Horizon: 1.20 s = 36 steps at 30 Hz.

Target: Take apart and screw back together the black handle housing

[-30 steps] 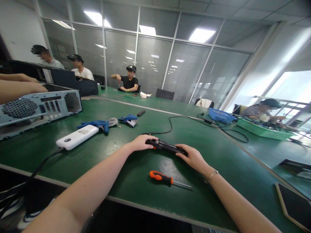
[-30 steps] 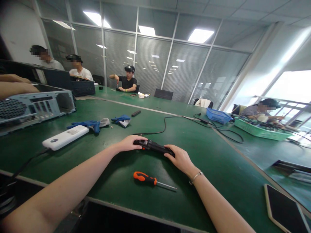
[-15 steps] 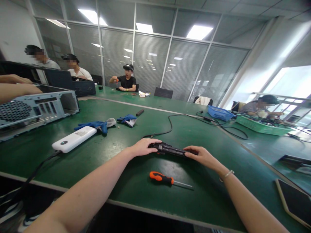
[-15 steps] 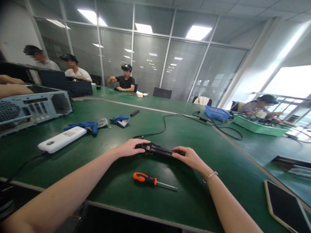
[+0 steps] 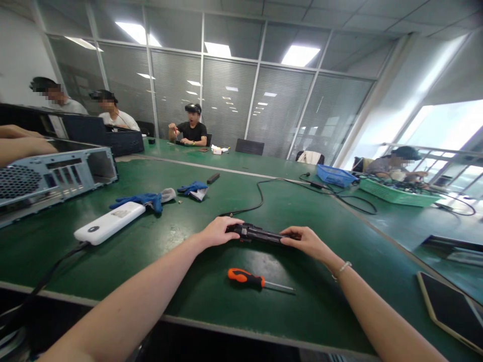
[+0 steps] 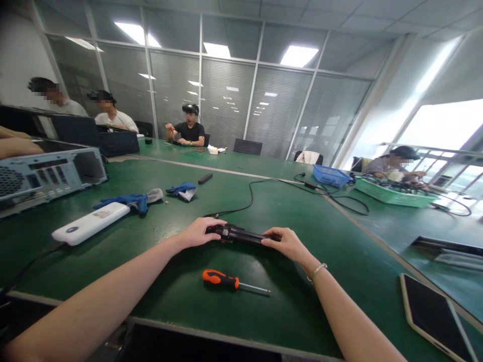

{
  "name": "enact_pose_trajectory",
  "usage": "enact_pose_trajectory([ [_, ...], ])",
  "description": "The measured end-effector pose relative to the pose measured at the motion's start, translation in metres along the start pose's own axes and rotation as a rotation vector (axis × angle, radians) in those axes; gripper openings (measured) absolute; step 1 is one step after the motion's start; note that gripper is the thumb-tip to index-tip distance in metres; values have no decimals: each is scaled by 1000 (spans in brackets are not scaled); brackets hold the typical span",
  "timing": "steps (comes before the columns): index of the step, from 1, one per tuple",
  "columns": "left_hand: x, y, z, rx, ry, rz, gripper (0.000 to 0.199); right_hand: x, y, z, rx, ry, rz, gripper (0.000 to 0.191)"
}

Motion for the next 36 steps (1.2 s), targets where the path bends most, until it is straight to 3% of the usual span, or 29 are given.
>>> enact_pose_trajectory([
  [2, 0, 2, 1, 13, -2, -7, 47, -2, -3, 1, -19, 4, 15, 41],
  [7, 5, 11, 1, 40, -16, -29, 47, -17, -43, 8, -117, 260, 128, 43],
  [9, 8, 15, 2, 53, -23, -27, 47, 4, -72, 15, -140, 144, 97, 40],
  [12, 10, 18, 2, 71, -18, -23, 47, 58, -124, 37, -237, -228, 58, 42],
  [13, 10, 19, 2, 78, -15, -22, 47, 72, -140, 44, -298, -300, 107, 44],
  [15, 10, 19, 3, 89, -13, -19, 47, 90, -166, 54, -420, -377, 218, 39],
  [17, 9, 20, 3, 98, -12, -13, 47, 91, -179, 55, -492, -360, 255, 30],
  [19, 9, 21, 4, 95, -18, -7, 44, 74, -181, 45, -477, -216, 184, 26],
  [23, 9, 22, 4, 60, -40, -24, 44, 10, -153, 29, -398, 382, -38, 39],
  [26, 8, 24, 4, 58, -50, -24, 46, -13, -123, 37, -422, 722, -114, 54],
  [28, 8, 24, 4, 69, -55, -22, 46, -11, -112, 43, -494, 800, -121, 58],
  [31, 8, 23, 3, 79, -57, -28, 46, 1, -107, 46, -596, 786, -127, 60],
  [36, 8, 22, 3, 83, -61, -26, 47, 11, -112, 43, -643, 775, -82, 59],
])
Point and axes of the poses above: each hand's wrist, its own z-axis away from the middle knuckle, its own x-axis out of the palm, y = z × x, the point moved 8 cm from there along -z, towards the middle knuckle, and after that the axes turned 8 degrees about y, right-handed, at the moved point
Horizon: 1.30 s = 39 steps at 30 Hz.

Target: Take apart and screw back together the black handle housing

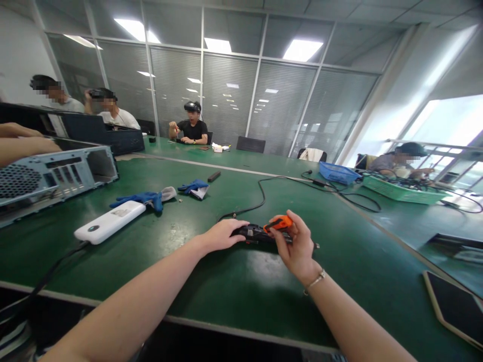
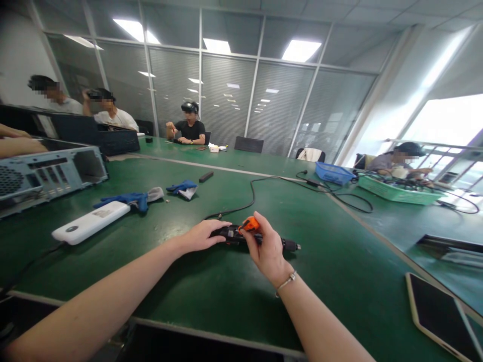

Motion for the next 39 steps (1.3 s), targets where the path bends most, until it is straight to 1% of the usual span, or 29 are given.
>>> enact_pose_trajectory([
  [2, -1, 1, 0, 0, 3, 3, 47, 4, -4, -2, -45, -25, 51, 55],
  [4, -1, 1, 0, 0, 3, 2, 47, 7, -12, -5, -120, -65, 92, 50],
  [7, -1, 2, 0, 7, 3, -4, 46, 11, -21, -7, -208, -121, 116, 47],
  [11, 0, 3, 1, 23, 8, -8, 47, 12, -27, -8, -226, -147, 135, 46],
  [14, 0, 3, 1, 20, 7, -14, 46, 16, -32, -9, -225, -202, 139, 45],
  [16, 0, 4, 1, 24, 6, -6, 44, 18, -38, -11, -240, -238, 132, 47],
  [18, -1, 5, 1, 34, 6, 12, 42, 19, -45, -14, -272, -242, 124, 52],
  [20, -2, 6, 2, 44, 7, 26, 42, 17, -51, -16, -299, -214, 118, 56],
  [24, -3, 5, 2, 38, 14, 24, 42, 13, -51, -18, -262, -155, 75, 60],
  [29, -3, 6, 2, 35, 5, 23, 43, 18, -49, -15, -205, -221, 24, 69],
  [31, -3, 7, 2, 33, 3, 23, 43, 18, -49, -15, -220, -216, 25, 68],
  [35, -3, 7, 2, 33, 3, 12, 45, 12, -46, -16, -235, -122, 108, 59],
  [37, -3, 7, 2, 31, 1, 6, 45, 12, -43, -16, -208, -123, 118, 60],
  [39, -4, 7, 2, 28, 0, 2, 44, 13, -43, -16, -181, -151, 91, 64],
])
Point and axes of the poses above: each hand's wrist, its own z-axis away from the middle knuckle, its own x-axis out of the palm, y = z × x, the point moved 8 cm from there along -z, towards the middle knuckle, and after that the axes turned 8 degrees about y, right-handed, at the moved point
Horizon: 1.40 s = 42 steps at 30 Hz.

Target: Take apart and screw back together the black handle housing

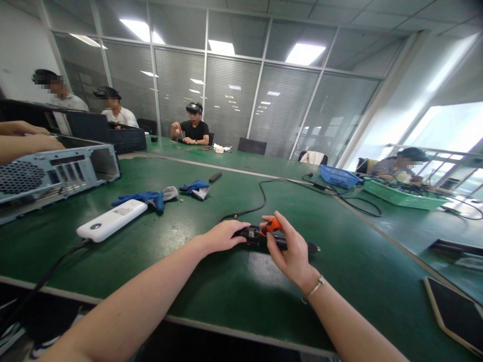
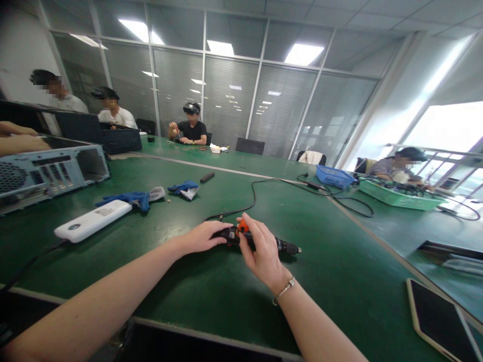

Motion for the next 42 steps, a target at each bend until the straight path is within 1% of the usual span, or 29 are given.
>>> enact_pose_trajectory([
  [3, 0, 0, 0, 1, -4, -1, 44, 1, -5, -1, -5, -43, -63, 68],
  [5, 0, 1, 0, 8, -6, 2, 43, 2, -7, -2, -27, -47, -64, 66],
  [10, 1, -2, 1, 8, -1, -16, 45, -5, -2, -1, -36, 70, 19, 57],
  [15, 2, -3, 1, 9, 1, -24, 45, -1, 0, -1, 30, -9, -64, 66],
  [17, 1, -3, 1, 12, 3, -21, 45, 0, -1, -2, 35, -32, -84, 68],
  [23, 1, -3, 0, 2, 5, -12, 47, -6, -1, -3, -11, 77, 54, 60],
  [25, 2, -3, 0, -1, 4, -7, 46, -5, -1, -3, 2, 59, 30, 63],
  [28, 1, -2, 0, -1, 4, -8, 46, -2, -3, -4, 31, -6, -64, 70],
  [30, 1, -1, 0, 2, 2, -8, 46, -2, -5, -5, 26, -19, -87, 71],
  [35, 0, 0, 0, -7, 0, -20, 47, -8, -2, -4, -5, 94, 32, 65],
  [37, 0, 0, 0, -7, 0, -16, 47, -8, -1, -4, -2, 106, 36, 66],
  [42, 1, 0, -1, 0, -5, 8, 44, -2, -3, -4, 13, 23, -69, 68],
])
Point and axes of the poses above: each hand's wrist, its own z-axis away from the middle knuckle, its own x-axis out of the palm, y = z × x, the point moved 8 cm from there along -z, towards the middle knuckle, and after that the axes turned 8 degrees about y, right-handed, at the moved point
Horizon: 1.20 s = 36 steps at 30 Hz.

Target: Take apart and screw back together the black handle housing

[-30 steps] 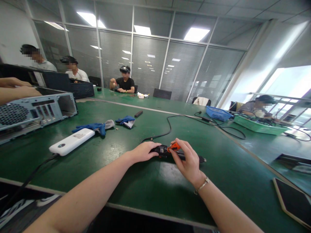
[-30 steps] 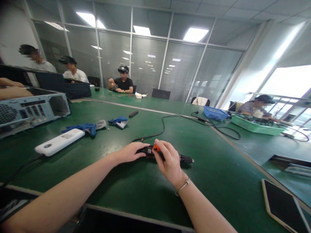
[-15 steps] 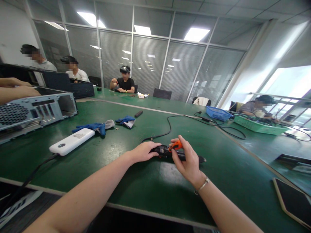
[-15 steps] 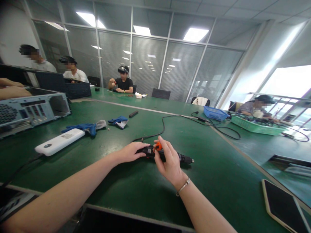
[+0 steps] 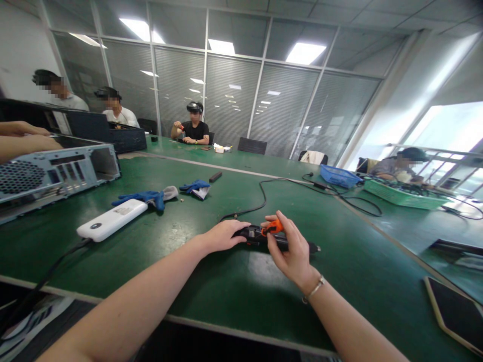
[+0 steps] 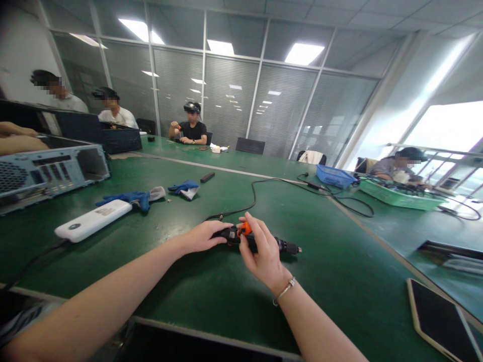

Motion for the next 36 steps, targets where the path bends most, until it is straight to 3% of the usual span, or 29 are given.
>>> enact_pose_trajectory([
  [7, 2, -3, 0, -2, -10, -32, 48, -6, 6, 1, 13, 73, 104, 64],
  [13, 1, -1, 0, 9, -4, -29, 46, -1, 2, 0, 28, -2, 3, 70],
  [19, 2, -3, 0, -2, 0, -27, 48, -4, 6, 0, 24, 48, 96, 65],
  [26, 0, 0, 0, 15, 5, -13, 43, 2, 0, 0, 8, -28, -6, 73],
  [32, 1, -4, 1, -17, 7, -2, 50, -4, 4, 0, 29, 45, 80, 66],
  [36, 3, -12, 1, -75, 34, 11, 58, -4, 12, 5, 87, 48, 12, 70],
])
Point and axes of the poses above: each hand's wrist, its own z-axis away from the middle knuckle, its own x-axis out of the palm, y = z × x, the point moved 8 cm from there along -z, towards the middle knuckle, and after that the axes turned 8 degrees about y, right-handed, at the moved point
